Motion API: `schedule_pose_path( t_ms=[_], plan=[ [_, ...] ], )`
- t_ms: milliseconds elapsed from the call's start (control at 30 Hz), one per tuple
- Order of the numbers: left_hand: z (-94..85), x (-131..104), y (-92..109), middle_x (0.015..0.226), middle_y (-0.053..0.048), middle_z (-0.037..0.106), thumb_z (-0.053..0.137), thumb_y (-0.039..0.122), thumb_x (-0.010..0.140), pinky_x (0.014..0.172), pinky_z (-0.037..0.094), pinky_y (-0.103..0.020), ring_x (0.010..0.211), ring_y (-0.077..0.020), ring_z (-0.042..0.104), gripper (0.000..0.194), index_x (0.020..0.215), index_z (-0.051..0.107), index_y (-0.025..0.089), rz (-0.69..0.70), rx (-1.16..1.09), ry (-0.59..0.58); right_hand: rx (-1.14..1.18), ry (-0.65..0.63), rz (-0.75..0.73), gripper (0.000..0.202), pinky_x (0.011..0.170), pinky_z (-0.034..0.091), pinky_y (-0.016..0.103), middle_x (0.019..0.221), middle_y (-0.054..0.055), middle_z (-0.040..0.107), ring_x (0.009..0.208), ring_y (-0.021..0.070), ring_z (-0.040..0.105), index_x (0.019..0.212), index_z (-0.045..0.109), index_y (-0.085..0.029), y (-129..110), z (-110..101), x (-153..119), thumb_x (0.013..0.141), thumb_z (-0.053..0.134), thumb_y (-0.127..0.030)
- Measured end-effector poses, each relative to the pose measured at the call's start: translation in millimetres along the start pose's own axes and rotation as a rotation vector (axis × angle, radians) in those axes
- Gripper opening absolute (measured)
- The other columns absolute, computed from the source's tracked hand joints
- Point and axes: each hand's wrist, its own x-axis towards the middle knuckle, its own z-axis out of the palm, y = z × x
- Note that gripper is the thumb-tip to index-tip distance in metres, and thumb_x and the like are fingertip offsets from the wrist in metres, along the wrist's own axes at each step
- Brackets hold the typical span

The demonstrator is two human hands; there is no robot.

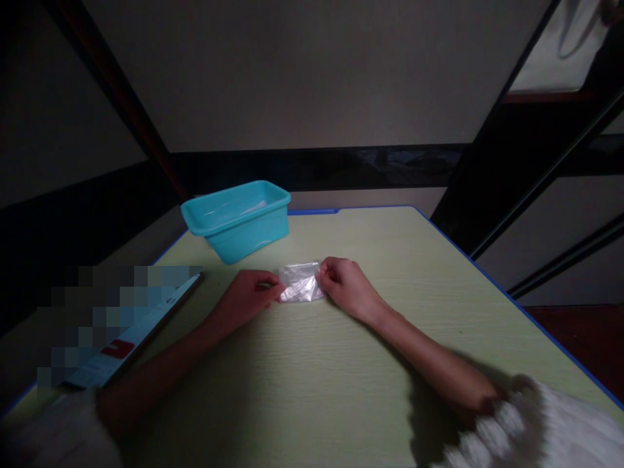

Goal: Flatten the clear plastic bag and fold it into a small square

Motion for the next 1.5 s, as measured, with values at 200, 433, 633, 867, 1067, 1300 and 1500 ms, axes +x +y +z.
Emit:
schedule_pose_path(
  t_ms=[200, 433, 633, 867, 1067, 1300, 1500],
  plan=[
    [-0.9, 11, 2, 0.043, 0.004, 0.053, 0.052, 0.007, 0.069, 0.036, 0.037, -0.013, 0.037, -0.0059, 0.048, 0.020, 0.049, 0.054, 0.012, -0.102, -0.046, -0.038, -0.145, 0.018, 0.034, 0.012, 0.046, 0.033, 0.024, 0.051, 0.002, 0.056, 0.046, 0.0120, 0.048, 0.062, 0.050, -0.016, -3, 1, 7, 0.073, 0.046, -0.015],
    [2.3, 15, 2, 0.052, 0.006, 0.054, 0.053, 0.001, 0.069, 0.033, 0.035, -0.010, 0.038, -0.0067, 0.056, 0.014, 0.067, 0.046, 0.013, -0.151, -0.139, -0.011, -0.179, 0.077, 0.047, 0.008, 0.045, 0.033, 0.024, 0.052, 0.002, 0.057, 0.045, 0.0125, 0.050, 0.066, 0.050, -0.017, 1, 4, 9, 0.074, 0.047, -0.016],
    [7.2, 14, 1, 0.060, 0.008, 0.053, 0.054, 0.002, 0.070, 0.030, 0.033, -0.010, 0.039, -0.0069, 0.057, 0.023, 0.082, 0.039, 0.016, -0.136, -0.169, 0.057, -0.294, 0.158, 0.030, 0.021, 0.048, 0.034, 0.024, 0.058, -0.001, 0.057, 0.051, 0.0146, 0.051, 0.097, 0.046, -0.018, 2, 8, 4, 0.076, 0.048, -0.017],
    [9.1, 13, -1, 0.066, 0.007, 0.054, 0.051, 0.004, 0.073, 0.030, 0.034, -0.011, 0.041, -0.0077, 0.059, 0.026, 0.089, 0.035, 0.017, -0.105, -0.188, 0.091, -0.588, 0.235, -0.234, 0.020, 0.064, 0.044, 0.032, 0.087, 0.010, 0.058, 0.076, 0.0213, 0.055, 0.098, 0.050, -0.013, -7, 8, -7, 0.079, 0.045, -0.018],
    [10.1, 13, -2, 0.069, 0.006, 0.053, 0.048, 0.003, 0.075, 0.030, 0.035, -0.011, 0.043, -0.0083, 0.060, 0.026, 0.092, 0.034, 0.018, -0.104, -0.214, 0.099, -0.673, -0.017, -0.428, 0.034, 0.088, 0.043, 0.041, 0.113, 0.017, 0.056, 0.103, 0.0258, 0.052, 0.111, 0.053, -0.006, -12, 16, -15, 0.086, 0.040, -0.026],
    [9.9, 14, -5, 0.069, 0.006, 0.051, 0.042, 0.002, 0.077, 0.031, 0.036, -0.012, 0.046, -0.0097, 0.062, 0.024, 0.093, 0.034, 0.018, -0.108, -0.219, 0.066, -0.766, -0.164, -0.431, 0.054, 0.102, 0.030, 0.045, 0.137, 0.019, 0.036, 0.126, 0.0263, 0.035, 0.130, 0.039, -0.003, -5, 21, -16, 0.090, 0.032, -0.039],
    [7.5, 14, -6, 0.069, 0.007, 0.050, 0.040, 0.003, 0.079, 0.031, 0.036, -0.011, 0.044, -0.0079, 0.060, 0.022, 0.093, 0.032, 0.018, -0.085, -0.199, 0.017, -0.814, -0.233, -0.394, 0.061, 0.104, 0.025, 0.048, 0.141, 0.018, 0.028, 0.130, 0.0267, 0.025, 0.135, 0.031, -0.005, -5, 22, -16, 0.090, 0.026, -0.046]
  ],
)
